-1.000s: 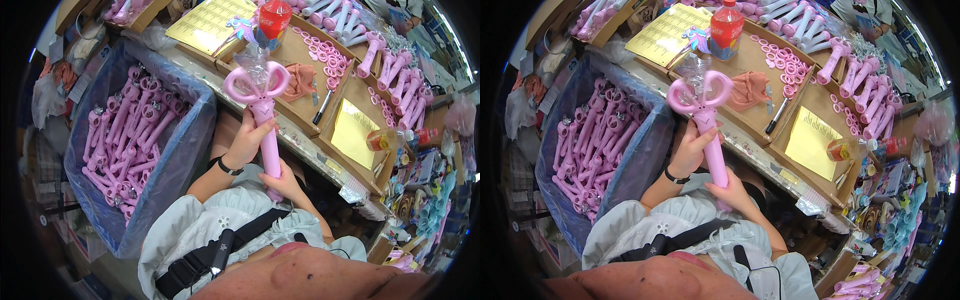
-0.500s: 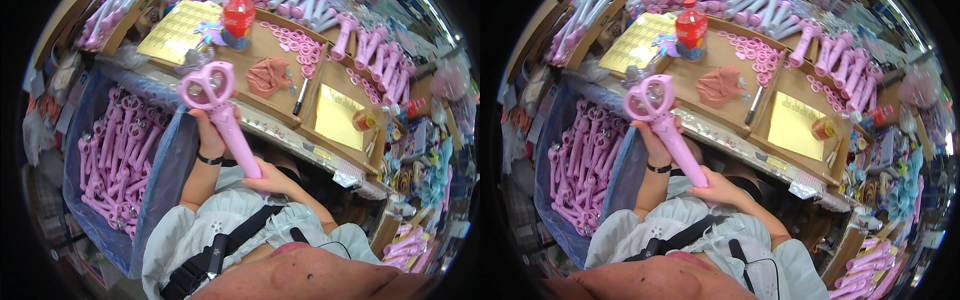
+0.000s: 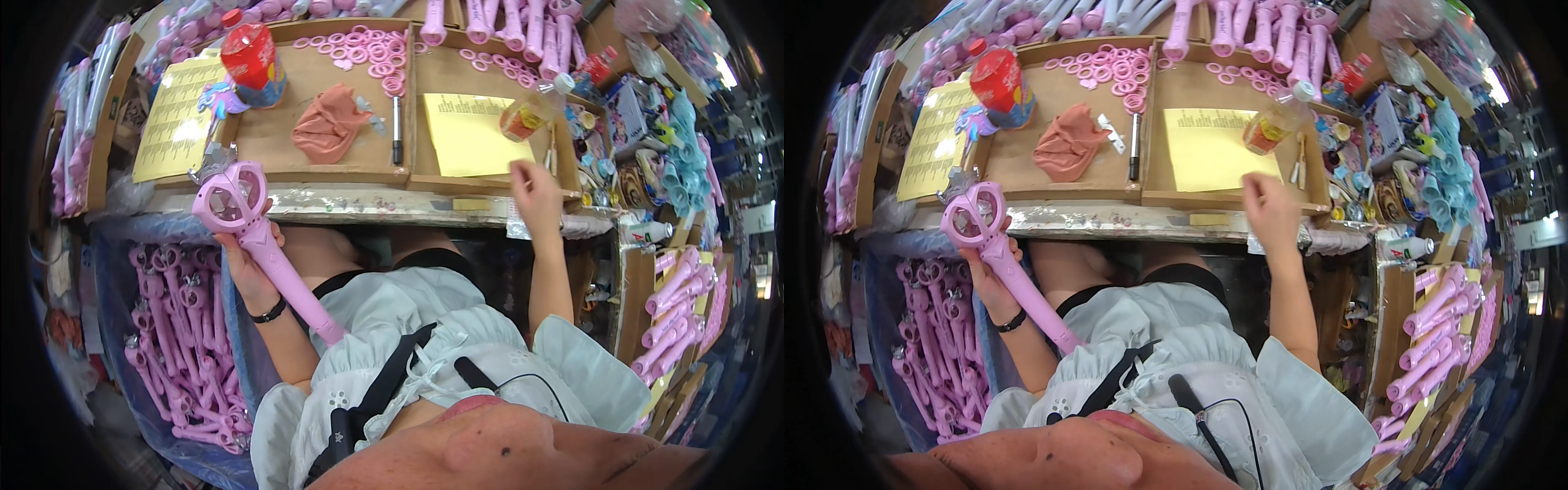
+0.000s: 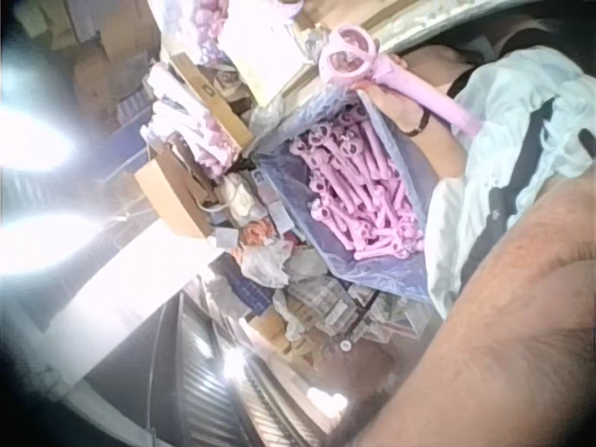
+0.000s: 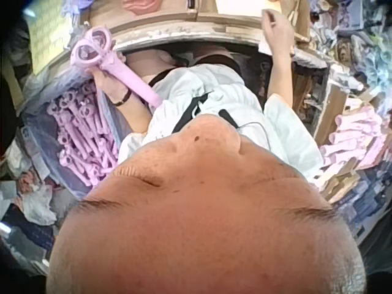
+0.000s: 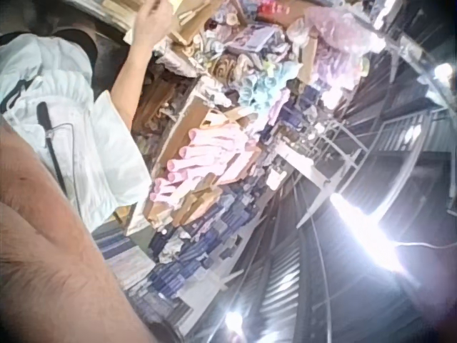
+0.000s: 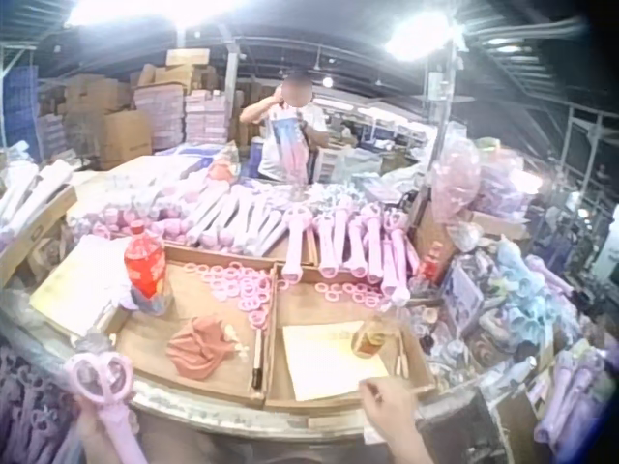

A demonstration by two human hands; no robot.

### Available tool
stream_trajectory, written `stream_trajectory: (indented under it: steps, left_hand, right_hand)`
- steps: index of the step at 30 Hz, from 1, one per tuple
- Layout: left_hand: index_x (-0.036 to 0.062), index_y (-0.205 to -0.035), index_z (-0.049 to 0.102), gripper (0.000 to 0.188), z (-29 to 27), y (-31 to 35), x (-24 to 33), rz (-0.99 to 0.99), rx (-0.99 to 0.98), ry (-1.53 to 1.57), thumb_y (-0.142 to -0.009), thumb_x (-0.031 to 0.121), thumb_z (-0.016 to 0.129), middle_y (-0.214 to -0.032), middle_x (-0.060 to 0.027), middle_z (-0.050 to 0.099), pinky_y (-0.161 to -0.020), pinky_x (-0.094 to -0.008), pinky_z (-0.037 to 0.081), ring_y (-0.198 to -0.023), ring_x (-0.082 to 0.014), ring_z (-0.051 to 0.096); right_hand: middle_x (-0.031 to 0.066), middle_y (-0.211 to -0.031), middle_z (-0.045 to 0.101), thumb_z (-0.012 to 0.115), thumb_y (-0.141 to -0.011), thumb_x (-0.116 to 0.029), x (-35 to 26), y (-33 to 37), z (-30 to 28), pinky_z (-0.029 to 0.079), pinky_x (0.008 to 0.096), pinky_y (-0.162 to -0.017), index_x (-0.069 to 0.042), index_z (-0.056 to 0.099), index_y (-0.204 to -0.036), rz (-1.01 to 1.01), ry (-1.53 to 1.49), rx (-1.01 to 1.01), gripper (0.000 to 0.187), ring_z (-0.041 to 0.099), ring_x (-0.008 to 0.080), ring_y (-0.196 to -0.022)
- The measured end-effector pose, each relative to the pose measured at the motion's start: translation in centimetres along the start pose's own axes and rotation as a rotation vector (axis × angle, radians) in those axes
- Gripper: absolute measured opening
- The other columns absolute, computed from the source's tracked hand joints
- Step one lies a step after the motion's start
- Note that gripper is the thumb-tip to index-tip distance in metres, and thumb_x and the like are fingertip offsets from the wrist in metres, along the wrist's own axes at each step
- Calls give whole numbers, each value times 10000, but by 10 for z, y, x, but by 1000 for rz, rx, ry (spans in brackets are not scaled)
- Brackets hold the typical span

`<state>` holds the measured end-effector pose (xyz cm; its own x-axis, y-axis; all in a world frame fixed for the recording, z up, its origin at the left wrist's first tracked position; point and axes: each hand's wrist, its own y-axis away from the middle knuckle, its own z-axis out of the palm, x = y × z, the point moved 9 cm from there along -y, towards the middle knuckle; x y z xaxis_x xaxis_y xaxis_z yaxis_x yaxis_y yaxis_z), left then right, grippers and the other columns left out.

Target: The person assembles pink plastic batons by inserting a metal crown into the head, wiping the surface with a cloth, and applying a sticker to the handle. They repeat this process for multiple batons, placing finished units on the table.

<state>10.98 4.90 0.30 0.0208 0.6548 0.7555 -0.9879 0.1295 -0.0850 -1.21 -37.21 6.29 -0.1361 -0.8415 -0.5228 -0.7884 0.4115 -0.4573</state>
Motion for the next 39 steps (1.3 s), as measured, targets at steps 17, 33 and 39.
stream_trajectory:
  steps: [17, 33, 39]
  left_hand:
    - [153, -1401, 264, 478, 51, -8, -54, -272, -60, 97, -982, 318, 423, -1028, -53, 552, -625, -264, 504, -757, -147, 585]
    - [145, -1449, 184, 563, 68, -4, -60, -293, -142, 78, -975, 310, 438, -1102, -80, 552, -652, -283, 536, -822, -160, 611]
    - [143, -1452, 184, 578, 73, -4, -65, -325, -157, 29, -971, 313, 456, -1110, -63, 545, -664, -270, 527, -842, -141, 601]
  right_hand:
    - [152, -763, 607, 574, -809, -226, 62, -34, -30, 471, 335, -625, -3, 581, -864, 347, 231, -50, 230, 601, 285, -683]
    - [43, -625, 525, 729, -681, -47, -185, 23, 67, 424, 310, -462, -61, 605, -815, -577, -348, -130, 183, 528, 203, -524]
    - [73, -682, 584, 725, -691, 5, -181, 28, 59, 432, 293, -442, -25, 618, -843, -602, -351, -110, 189, 543, 196, -523]
